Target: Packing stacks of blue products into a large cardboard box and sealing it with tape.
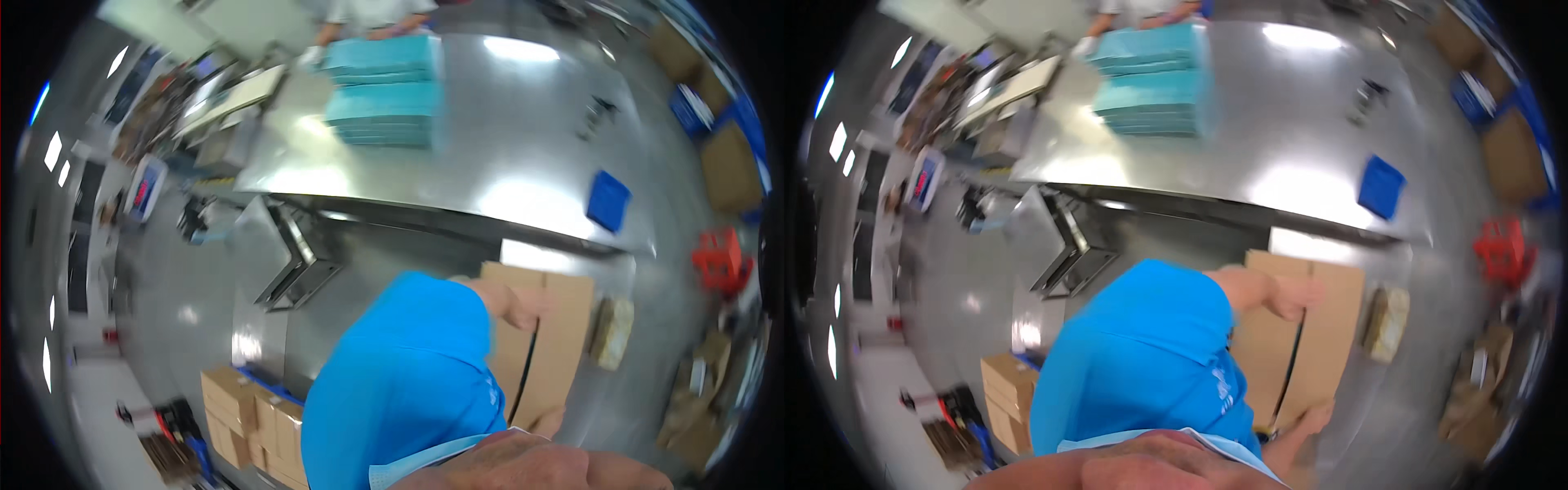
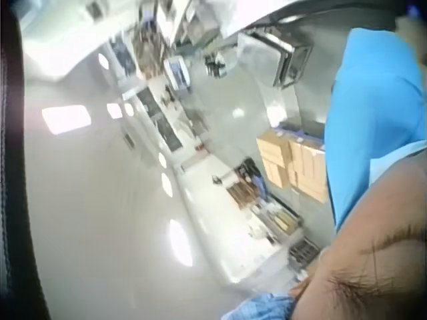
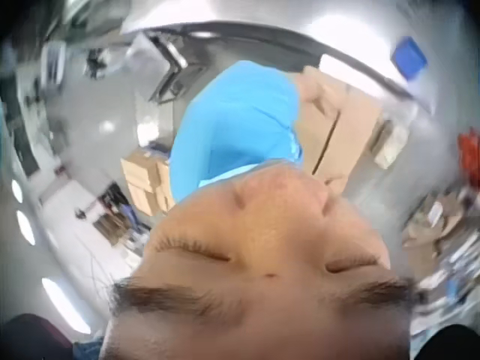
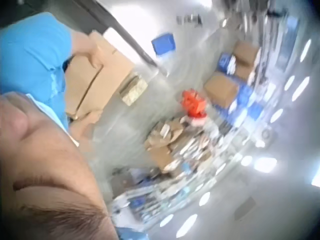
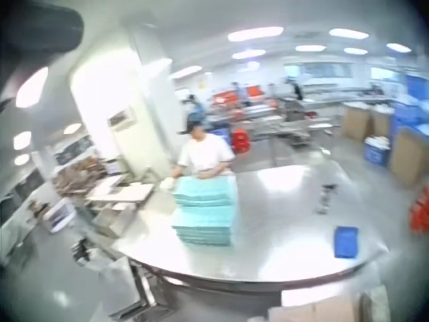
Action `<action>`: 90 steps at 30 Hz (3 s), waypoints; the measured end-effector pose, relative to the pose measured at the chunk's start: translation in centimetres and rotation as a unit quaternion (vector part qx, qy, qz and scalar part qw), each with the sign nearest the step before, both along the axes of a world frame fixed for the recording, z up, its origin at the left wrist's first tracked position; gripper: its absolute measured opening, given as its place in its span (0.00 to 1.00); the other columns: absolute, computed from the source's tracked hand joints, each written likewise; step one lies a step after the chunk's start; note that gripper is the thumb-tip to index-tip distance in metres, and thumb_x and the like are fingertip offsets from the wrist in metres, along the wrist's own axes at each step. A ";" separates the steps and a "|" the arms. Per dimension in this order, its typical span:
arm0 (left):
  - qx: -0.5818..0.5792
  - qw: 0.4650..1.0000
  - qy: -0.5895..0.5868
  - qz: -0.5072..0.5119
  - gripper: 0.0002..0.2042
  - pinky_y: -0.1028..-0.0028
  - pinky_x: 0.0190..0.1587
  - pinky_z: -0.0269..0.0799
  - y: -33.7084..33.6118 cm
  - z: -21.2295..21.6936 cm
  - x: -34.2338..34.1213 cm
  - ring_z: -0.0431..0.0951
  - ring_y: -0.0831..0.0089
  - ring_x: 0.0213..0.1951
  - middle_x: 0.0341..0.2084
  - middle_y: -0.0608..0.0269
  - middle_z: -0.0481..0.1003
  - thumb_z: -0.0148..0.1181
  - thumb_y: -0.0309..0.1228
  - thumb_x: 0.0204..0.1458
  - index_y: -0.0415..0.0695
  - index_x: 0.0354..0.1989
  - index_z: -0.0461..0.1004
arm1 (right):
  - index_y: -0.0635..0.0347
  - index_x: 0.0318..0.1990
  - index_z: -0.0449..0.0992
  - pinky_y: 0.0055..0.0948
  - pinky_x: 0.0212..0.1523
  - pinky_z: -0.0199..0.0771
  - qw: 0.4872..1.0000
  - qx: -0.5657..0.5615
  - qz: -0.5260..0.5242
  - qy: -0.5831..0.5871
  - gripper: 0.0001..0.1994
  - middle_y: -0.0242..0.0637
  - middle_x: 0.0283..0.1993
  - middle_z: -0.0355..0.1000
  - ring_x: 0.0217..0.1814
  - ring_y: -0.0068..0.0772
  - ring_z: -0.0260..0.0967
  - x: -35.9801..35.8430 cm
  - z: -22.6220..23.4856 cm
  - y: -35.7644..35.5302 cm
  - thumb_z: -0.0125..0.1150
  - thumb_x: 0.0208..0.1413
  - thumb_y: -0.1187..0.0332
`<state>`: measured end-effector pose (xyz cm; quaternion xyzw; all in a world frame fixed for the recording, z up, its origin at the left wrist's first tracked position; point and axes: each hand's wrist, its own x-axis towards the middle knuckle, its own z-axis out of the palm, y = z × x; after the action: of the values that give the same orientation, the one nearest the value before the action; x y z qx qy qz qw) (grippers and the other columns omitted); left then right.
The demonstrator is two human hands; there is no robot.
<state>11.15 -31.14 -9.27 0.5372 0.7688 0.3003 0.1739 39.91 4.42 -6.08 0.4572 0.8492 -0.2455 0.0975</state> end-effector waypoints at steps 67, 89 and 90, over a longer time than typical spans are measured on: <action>-0.101 0.976 0.171 -0.085 0.34 0.46 0.79 0.48 -4.0 -1.8 -2.7 0.57 0.43 0.76 0.71 0.44 0.65 0.58 0.59 0.58 0.51 0.67 0.74 | 0.59 0.75 0.66 0.35 0.71 0.65 0.819 -0.489 -0.037 0.299 0.40 0.41 0.71 0.70 0.72 0.39 0.66 -36.9 -11.1 -4.7 0.63 0.49 0.73; 0.028 0.997 0.058 -0.036 0.21 0.46 0.74 0.59 -2.9 -4.4 -2.1 0.62 0.42 0.73 0.64 0.44 0.70 0.62 0.47 0.58 0.46 0.52 0.79 | 0.63 0.78 0.60 0.33 0.61 0.73 0.878 -0.293 -0.104 0.363 0.37 0.42 0.73 0.68 0.62 0.33 0.73 -10.9 -1.2 10.2 0.53 0.57 0.74; 0.038 0.995 0.070 -0.057 0.21 0.46 0.74 0.58 -1.1 -3.7 -2.2 0.62 0.42 0.73 0.65 0.44 0.70 0.63 0.48 0.58 0.47 0.53 0.78 | 0.61 0.78 0.60 0.24 0.47 0.74 0.926 -0.187 -0.030 0.325 0.40 0.41 0.71 0.69 0.51 0.22 0.74 -5.2 -3.6 12.1 0.53 0.52 0.75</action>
<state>8.94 -32.21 -12.96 0.6058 0.7354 0.2808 0.1154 34.67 16.54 -9.65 0.3509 0.7587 -0.5382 -0.1076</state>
